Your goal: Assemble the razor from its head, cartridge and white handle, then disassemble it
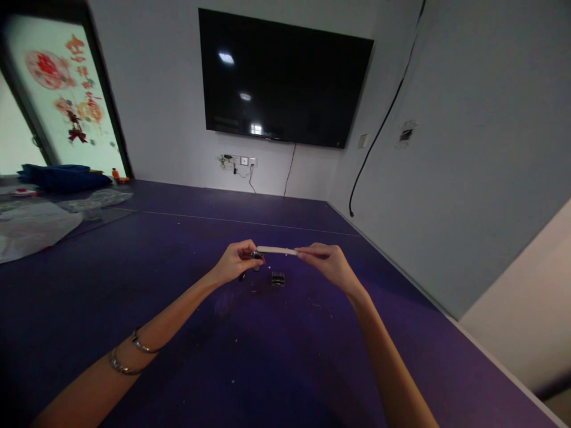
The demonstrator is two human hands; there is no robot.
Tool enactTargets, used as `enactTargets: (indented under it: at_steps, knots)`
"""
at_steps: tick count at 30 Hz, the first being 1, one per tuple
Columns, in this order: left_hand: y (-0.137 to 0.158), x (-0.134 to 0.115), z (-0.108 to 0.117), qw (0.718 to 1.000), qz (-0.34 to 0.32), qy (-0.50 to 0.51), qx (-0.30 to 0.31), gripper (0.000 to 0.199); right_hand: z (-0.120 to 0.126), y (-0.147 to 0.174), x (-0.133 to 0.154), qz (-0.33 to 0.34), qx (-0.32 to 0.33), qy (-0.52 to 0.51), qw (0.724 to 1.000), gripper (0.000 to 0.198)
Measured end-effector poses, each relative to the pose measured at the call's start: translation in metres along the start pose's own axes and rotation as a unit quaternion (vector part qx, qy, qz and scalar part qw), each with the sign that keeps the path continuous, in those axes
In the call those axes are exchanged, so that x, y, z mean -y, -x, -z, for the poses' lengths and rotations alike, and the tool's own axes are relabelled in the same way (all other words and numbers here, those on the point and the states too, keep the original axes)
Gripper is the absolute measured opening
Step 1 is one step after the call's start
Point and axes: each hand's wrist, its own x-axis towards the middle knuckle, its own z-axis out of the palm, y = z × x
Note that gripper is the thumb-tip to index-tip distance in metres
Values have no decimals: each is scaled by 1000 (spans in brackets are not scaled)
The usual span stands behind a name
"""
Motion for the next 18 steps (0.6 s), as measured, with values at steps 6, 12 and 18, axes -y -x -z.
enactTargets:
  at_steps: [6, 12, 18]
  knots:
    - [0, 5, -2, 1000, 7, 8, 11, 21, 0, 0, 1, 5, -16, 19, 1000, 24]
    - [1, 4, -3, 1000, 6, 5, 17, 24, 0, 0, 4, 12, 0, 20, 1000, 24]
    - [1, 4, -2, 1000, 6, 8, 20, 23, -1, 0, 6, 11, 2, 20, 1000, 22]
